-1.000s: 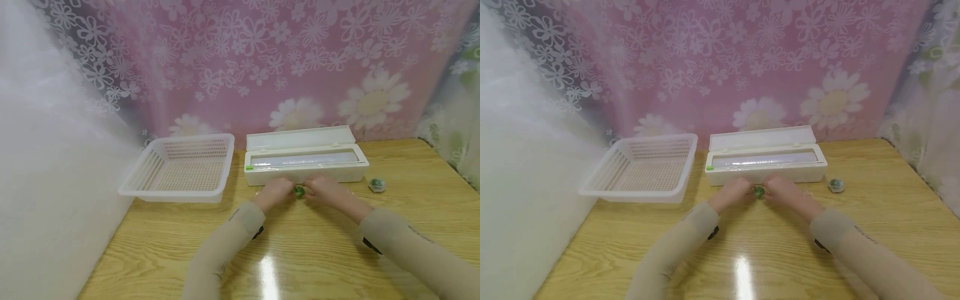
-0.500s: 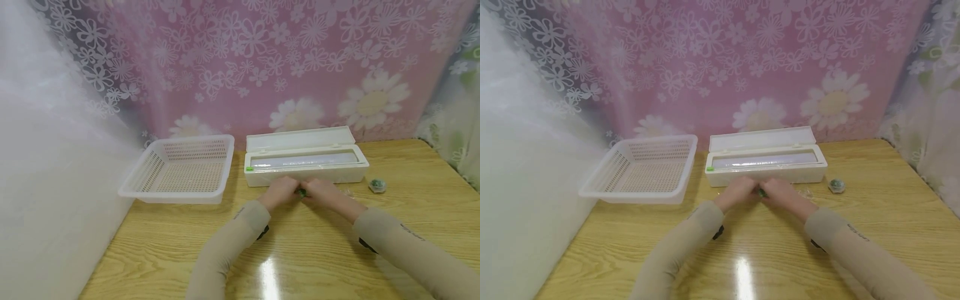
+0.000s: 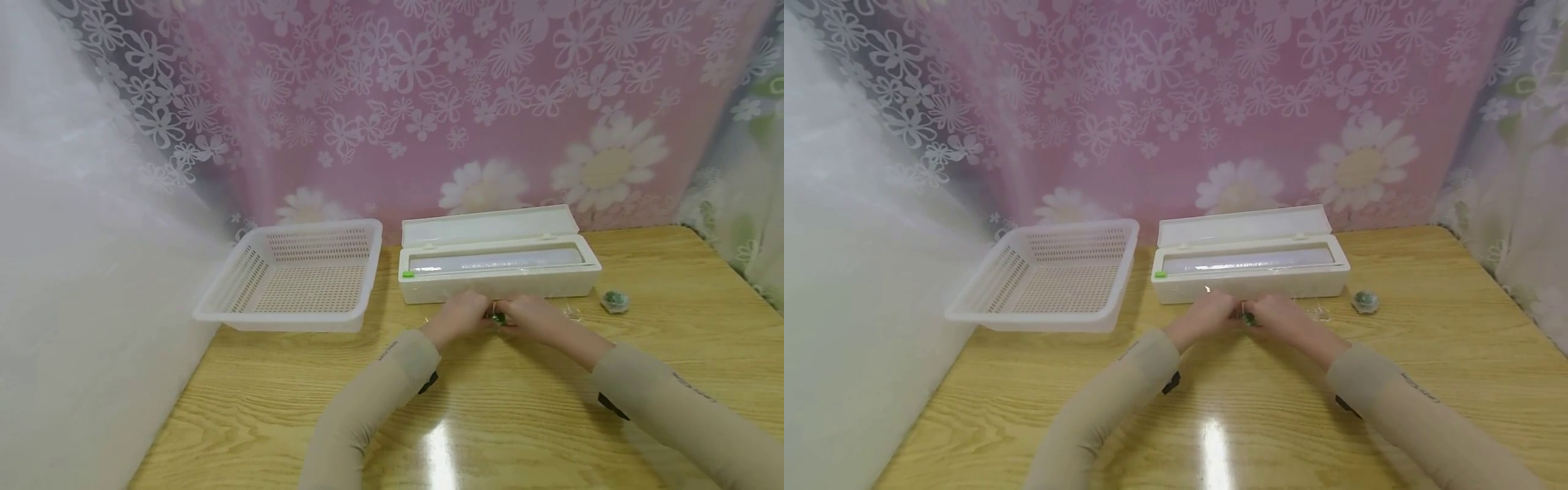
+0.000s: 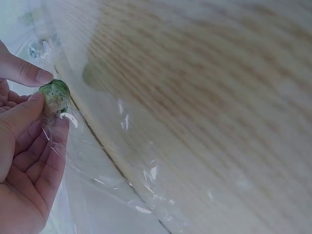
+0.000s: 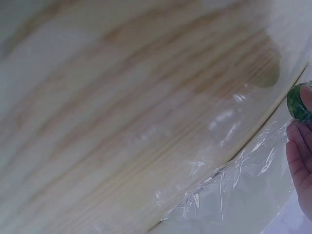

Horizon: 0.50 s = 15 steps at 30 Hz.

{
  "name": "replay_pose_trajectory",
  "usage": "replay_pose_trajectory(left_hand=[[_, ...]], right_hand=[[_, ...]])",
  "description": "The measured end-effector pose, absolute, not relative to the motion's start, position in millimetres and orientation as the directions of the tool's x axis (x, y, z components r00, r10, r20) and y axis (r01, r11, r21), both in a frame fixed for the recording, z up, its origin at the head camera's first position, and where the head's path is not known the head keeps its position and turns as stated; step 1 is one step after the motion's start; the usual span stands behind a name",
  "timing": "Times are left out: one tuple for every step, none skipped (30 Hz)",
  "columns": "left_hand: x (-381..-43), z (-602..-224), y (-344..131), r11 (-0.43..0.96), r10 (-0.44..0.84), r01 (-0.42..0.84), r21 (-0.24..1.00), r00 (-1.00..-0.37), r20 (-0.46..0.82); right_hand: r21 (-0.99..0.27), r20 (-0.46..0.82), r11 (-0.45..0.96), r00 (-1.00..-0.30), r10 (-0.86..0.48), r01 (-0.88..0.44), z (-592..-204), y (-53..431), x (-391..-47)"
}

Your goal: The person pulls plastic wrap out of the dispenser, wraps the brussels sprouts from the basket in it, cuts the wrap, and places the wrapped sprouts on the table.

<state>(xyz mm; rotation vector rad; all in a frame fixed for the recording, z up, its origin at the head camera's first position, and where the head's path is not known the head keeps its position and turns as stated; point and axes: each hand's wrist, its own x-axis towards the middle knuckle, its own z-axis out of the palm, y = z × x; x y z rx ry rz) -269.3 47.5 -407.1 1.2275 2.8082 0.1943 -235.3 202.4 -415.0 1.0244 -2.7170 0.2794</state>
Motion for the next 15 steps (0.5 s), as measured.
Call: replay_pose_trajectory(left_hand=[[-269,-407,48,0.674,0.734,0.724,0.146,-0.679,-0.020],[-268,-406,48,0.674,0.734,0.723,0.151,-0.679,-0.023],[-267,-406,48,0.676,0.732,0.719,0.163,-0.681,-0.030],[-266,-405,49,0.676,0.730,0.716,0.173,-0.682,-0.034],[-266,-405,49,0.675,0.732,0.716,0.177,-0.681,-0.033],[-265,-404,49,0.675,0.731,0.715,0.184,-0.681,-0.037],[-264,-403,50,0.674,0.732,0.713,0.194,-0.680,-0.044],[-263,-403,50,0.673,0.733,0.712,0.200,-0.679,-0.048],[-262,-402,50,0.672,0.734,0.714,0.199,-0.677,-0.051],[-261,-402,51,0.670,0.736,0.717,0.192,-0.674,-0.053],[-261,-401,51,0.669,0.739,0.719,0.188,-0.672,-0.059],[-260,-401,51,0.666,0.742,0.722,0.188,-0.667,-0.068],[-259,-401,51,0.662,0.746,0.726,0.185,-0.662,-0.076],[-259,-401,50,0.657,0.752,0.733,0.176,-0.654,-0.084],[-258,-402,50,0.652,0.757,0.738,0.176,-0.647,-0.094]], right_hand=[[-0.096,0.271,0.738,-0.731,-0.627,-0.668,-415,203,-235],[-0.097,0.269,0.738,-0.731,-0.627,-0.668,-415,204,-234],[-0.101,0.264,0.736,-0.732,-0.628,-0.669,-414,204,-234],[-0.103,0.264,0.735,-0.730,-0.630,-0.671,-414,205,-233],[-0.101,0.259,0.736,-0.732,-0.630,-0.670,-414,205,-232],[-0.102,0.252,0.737,-0.734,-0.631,-0.668,-413,205,-232],[-0.103,0.244,0.739,-0.737,-0.630,-0.666,-413,206,-231],[-0.104,0.235,0.741,-0.740,-0.630,-0.663,-412,206,-231],[-0.103,0.225,0.745,-0.745,-0.629,-0.660,-412,207,-230],[-0.102,0.211,0.748,-0.749,-0.628,-0.656,-412,207,-229],[-0.106,0.197,0.748,-0.752,-0.629,-0.655,-412,207,-229],[-0.113,0.185,0.745,-0.751,-0.634,-0.657,-412,207,-228],[-0.122,0.171,0.744,-0.752,-0.636,-0.657,-412,207,-228],[-0.131,0.160,0.741,-0.751,-0.640,-0.659,-412,207,-227],[-0.140,0.149,0.740,-0.753,-0.640,-0.657,-412,206,-226]])
